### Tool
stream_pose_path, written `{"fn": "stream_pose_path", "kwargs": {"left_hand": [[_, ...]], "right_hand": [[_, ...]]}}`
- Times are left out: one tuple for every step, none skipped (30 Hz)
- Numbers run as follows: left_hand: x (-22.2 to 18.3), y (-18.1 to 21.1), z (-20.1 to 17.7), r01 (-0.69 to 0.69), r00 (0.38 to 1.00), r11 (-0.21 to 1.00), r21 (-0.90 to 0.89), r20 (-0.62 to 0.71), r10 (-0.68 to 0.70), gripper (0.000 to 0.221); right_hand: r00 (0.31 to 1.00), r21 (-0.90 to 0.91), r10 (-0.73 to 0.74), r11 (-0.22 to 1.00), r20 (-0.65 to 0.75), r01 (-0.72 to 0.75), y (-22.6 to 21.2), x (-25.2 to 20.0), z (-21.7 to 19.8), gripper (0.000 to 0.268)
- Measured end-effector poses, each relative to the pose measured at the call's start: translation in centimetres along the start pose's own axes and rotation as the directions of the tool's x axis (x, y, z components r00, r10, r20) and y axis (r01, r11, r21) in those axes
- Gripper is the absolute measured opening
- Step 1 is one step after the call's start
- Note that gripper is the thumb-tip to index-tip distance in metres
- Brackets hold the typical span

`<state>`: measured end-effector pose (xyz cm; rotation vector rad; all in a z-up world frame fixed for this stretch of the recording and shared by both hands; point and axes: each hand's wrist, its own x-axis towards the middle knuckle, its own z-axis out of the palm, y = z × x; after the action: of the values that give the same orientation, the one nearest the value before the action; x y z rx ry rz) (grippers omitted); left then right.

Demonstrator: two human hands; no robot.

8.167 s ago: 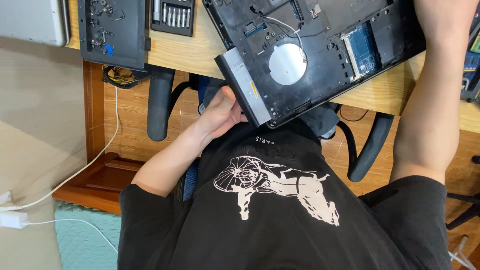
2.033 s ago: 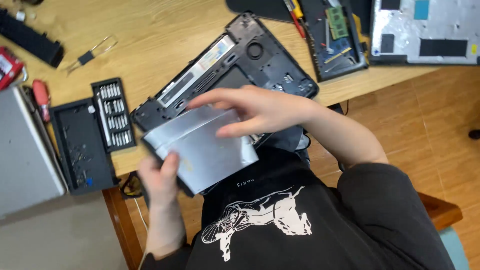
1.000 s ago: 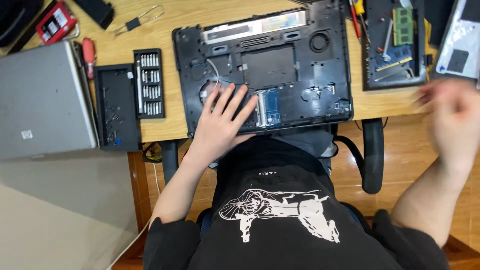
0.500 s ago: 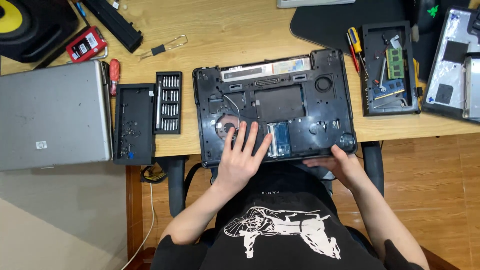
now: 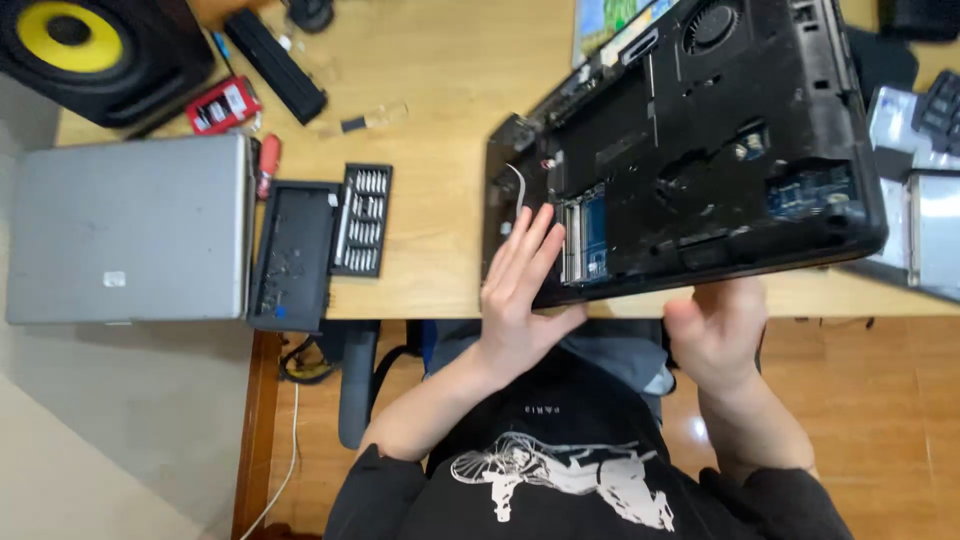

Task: Disassembling and reassembling a laptop to repair or replace internal components.

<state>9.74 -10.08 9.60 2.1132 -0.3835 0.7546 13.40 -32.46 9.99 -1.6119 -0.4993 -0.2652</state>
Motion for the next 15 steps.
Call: {"fn": "stream_pose_path", "kwargs": {"left_hand": [[0.4, 0.1, 0.5, 0.056, 0.997, 0.993, -0.107, -0.052, -0.062, 0.093], [0.7, 0.5, 0.6, 0.055, 0.996, 0.993, -0.101, -0.059, -0.061, 0.093], [1.0, 0.8, 0.8, 0.097, 0.991, 0.973, -0.212, -0.069, -0.114, 0.091], [1.1, 1.2, 1.1, 0.141, 0.983, 0.935, -0.325, -0.068, -0.171, 0.090], [1.2, 1.1, 1.3, 0.146, 0.982, 0.935, -0.324, -0.071, -0.177, 0.090], [1.1, 1.0, 1.6, 0.182, 0.971, 0.921, -0.344, -0.082, -0.223, 0.084], [1.1, 1.0, 1.9, 0.218, 0.959, 0.906, -0.364, -0.092, -0.268, 0.078], [-0.2, -0.2, 2.6, 0.223, 0.958, 0.904, -0.365, -0.089, -0.272, 0.078], [-1.5, -1.3, 3.3, 0.355, 0.906, 0.752, -0.555, 0.005, -0.424, 0.055], [-2.8, -2.5, 3.9, 0.463, 0.834, 0.543, -0.700, 0.136, -0.535, 0.036], [-3.1, -2.3, 4.0, 0.468, 0.831, 0.540, -0.700, 0.141, -0.538, 0.036], [-3.2, -2.2, 4.2, 0.448, 0.808, 0.486, -0.751, 0.107, -0.580, 0.034], [-3.3, -2.2, 4.4, 0.421, 0.780, 0.431, -0.798, 0.076, -0.622, 0.033], [-4.2, -2.9, 4.8, 0.427, 0.776, 0.424, -0.799, 0.083, -0.625, 0.033], [-5.1, -3.5, 5.3, 0.447, 0.754, 0.417, -0.791, 0.083, -0.651, 0.033]], "right_hand": [[0.995, 0.080, -0.088, 0.993, 0.042, 0.084, -0.9, 1.5, 0.8, 0.070], [0.995, 0.085, -0.093, 0.992, 0.048, 0.088, -0.9, 2.2, 1.0, 0.070], [0.983, 0.112, -0.122, 0.988, 0.135, 0.107, -0.8, 3.0, 1.1, 0.076], [0.965, 0.138, -0.145, 0.984, 0.220, 0.117, -0.8, 3.5, 1.2, 0.081], [0.964, 0.139, -0.142, 0.984, 0.225, 0.112, -1.4, 4.7, 1.6, 0.081], [0.918, 0.048, -0.236, 0.971, 0.318, 0.233, -2.0, 5.9, 1.9, 0.078], [0.854, -0.030, -0.313, 0.934, 0.415, 0.357, -2.6, 7.0, 2.2, 0.077], [0.855, -0.031, -0.308, 0.935, 0.417, 0.352, -2.0, 7.0, 2.3, 0.077], [0.846, -0.040, -0.254, 0.951, 0.470, 0.308, -1.4, 7.0, 2.5, 0.071], [0.832, -0.051, -0.198, 0.964, 0.519, 0.262, -0.8, 7.0, 2.7, 0.067], [0.834, -0.053, -0.193, 0.965, 0.518, 0.256, -0.1, 6.7, 3.0, 0.067], [0.891, -0.200, -0.083, 0.961, 0.447, 0.190, 0.6, 6.5, 3.2, 0.061], [0.933, -0.337, 0.019, 0.935, 0.358, 0.110, 1.3, 6.4, 3.5, 0.056], [0.934, -0.342, 0.028, 0.934, 0.357, 0.103, 1.9, 6.1, 3.1, 0.056], [0.943, -0.406, 0.018, 0.905, 0.332, 0.126, 2.6, 5.8, 2.7, 0.052]]}}
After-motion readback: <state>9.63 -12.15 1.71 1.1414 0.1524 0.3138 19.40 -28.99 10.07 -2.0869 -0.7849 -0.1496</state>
